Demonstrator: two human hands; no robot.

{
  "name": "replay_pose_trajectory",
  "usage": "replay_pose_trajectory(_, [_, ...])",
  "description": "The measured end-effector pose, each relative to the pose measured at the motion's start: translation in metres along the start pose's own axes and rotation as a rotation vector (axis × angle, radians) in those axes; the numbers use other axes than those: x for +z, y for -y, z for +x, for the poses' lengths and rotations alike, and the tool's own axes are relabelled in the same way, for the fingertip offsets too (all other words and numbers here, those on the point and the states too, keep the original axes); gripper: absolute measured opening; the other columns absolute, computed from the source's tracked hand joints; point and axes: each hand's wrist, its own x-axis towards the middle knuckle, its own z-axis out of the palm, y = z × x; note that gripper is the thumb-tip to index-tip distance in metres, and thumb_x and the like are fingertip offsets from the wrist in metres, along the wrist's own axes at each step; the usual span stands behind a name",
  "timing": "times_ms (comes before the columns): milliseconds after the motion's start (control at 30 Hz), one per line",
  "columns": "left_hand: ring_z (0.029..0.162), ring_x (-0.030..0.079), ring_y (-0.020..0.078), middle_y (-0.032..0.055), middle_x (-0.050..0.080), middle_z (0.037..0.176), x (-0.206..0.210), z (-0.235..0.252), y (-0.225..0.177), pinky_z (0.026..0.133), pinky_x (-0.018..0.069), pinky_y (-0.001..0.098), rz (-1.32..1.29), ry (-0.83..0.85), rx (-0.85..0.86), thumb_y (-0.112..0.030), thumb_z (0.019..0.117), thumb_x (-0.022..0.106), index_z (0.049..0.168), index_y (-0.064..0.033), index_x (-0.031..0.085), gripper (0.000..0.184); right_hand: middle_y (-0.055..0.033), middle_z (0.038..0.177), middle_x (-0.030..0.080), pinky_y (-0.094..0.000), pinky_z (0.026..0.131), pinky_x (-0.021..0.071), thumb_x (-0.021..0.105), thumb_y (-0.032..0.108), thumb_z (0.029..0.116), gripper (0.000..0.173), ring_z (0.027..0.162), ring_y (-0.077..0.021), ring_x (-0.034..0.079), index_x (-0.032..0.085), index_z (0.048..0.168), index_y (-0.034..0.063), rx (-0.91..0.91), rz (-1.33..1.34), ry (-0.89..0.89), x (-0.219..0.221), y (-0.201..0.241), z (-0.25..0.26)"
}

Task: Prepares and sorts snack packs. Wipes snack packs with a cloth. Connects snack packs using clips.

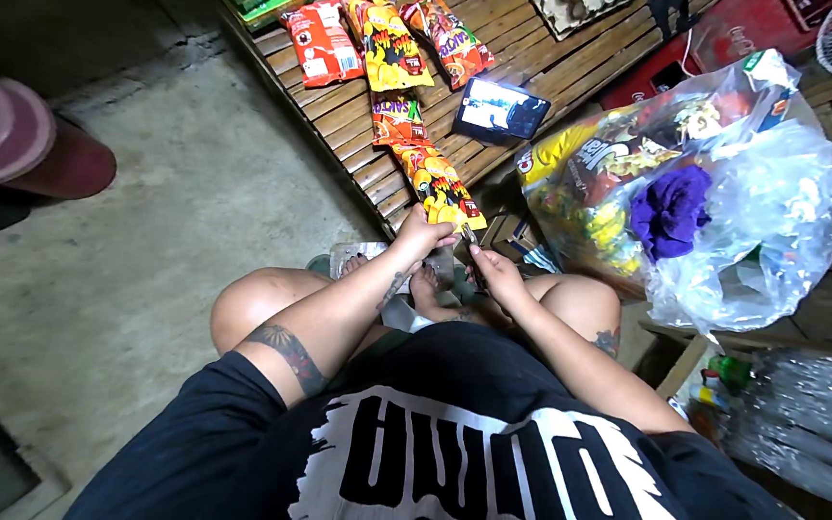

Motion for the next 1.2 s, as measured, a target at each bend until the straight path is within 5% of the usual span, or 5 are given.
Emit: replay_pose_trajectory(1200, [0.092, 0.072, 0.021, 0.02, 0.06, 0.123, -0.0005, -0.001, -0.001, 0.079, 0.0625, 0.0317, 0.028, -0.001, 0.01, 0.003, 0.093, 0.068, 0.142, 0.0006, 0.035, 0.06, -0.0075, 0.084, 0.067, -0.028, 0.069, 0.0558, 0.043, 0.032, 0.1112, 0.043, 0.072, -0.0112, 0.065, 0.064, 0.095, -0.0019, 0.001, 0.039, 0.003, 0.0019, -0.0022, 0.0])
